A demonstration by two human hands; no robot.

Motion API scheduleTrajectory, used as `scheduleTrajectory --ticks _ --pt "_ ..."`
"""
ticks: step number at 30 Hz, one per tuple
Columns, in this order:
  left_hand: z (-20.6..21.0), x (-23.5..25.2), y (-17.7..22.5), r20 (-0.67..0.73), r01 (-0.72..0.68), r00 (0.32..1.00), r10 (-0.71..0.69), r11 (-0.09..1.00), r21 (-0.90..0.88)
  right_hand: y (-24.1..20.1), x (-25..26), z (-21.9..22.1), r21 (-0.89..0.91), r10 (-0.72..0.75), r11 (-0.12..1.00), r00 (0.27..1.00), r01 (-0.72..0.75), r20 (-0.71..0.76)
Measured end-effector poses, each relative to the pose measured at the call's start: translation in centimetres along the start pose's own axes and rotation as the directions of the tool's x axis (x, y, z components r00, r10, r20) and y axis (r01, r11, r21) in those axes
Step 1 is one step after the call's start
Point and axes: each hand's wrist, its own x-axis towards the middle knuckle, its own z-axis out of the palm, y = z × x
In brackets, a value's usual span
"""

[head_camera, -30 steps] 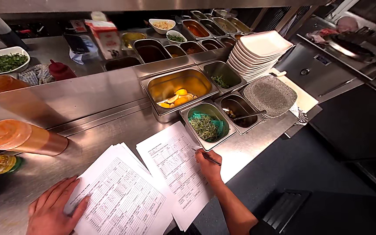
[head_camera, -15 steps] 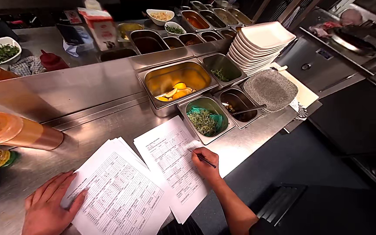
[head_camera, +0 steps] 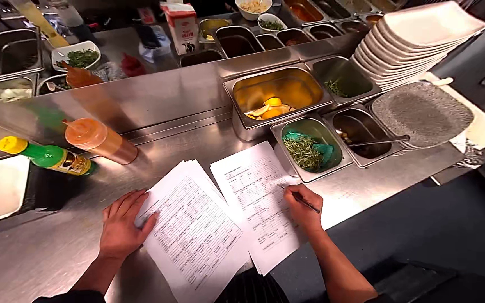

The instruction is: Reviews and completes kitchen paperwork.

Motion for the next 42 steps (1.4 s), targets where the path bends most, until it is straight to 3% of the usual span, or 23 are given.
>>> scheduleTrajectory --ticks 35,42 --pt "0.28 -0.19 -0.50 -0.011 -0.016 1.000 0.016 1.000 -0.021 0.35 -0.20 0.34 0.054 0.074 0.996 0.991 -0.068 -0.111" --pt "0.06 0.11 -0.07 -0.021 -0.009 1.000 0.009 1.000 0.000 0.40 0.02 -0.05 -0.004 0.121 0.993 0.991 -0.121 -0.054"
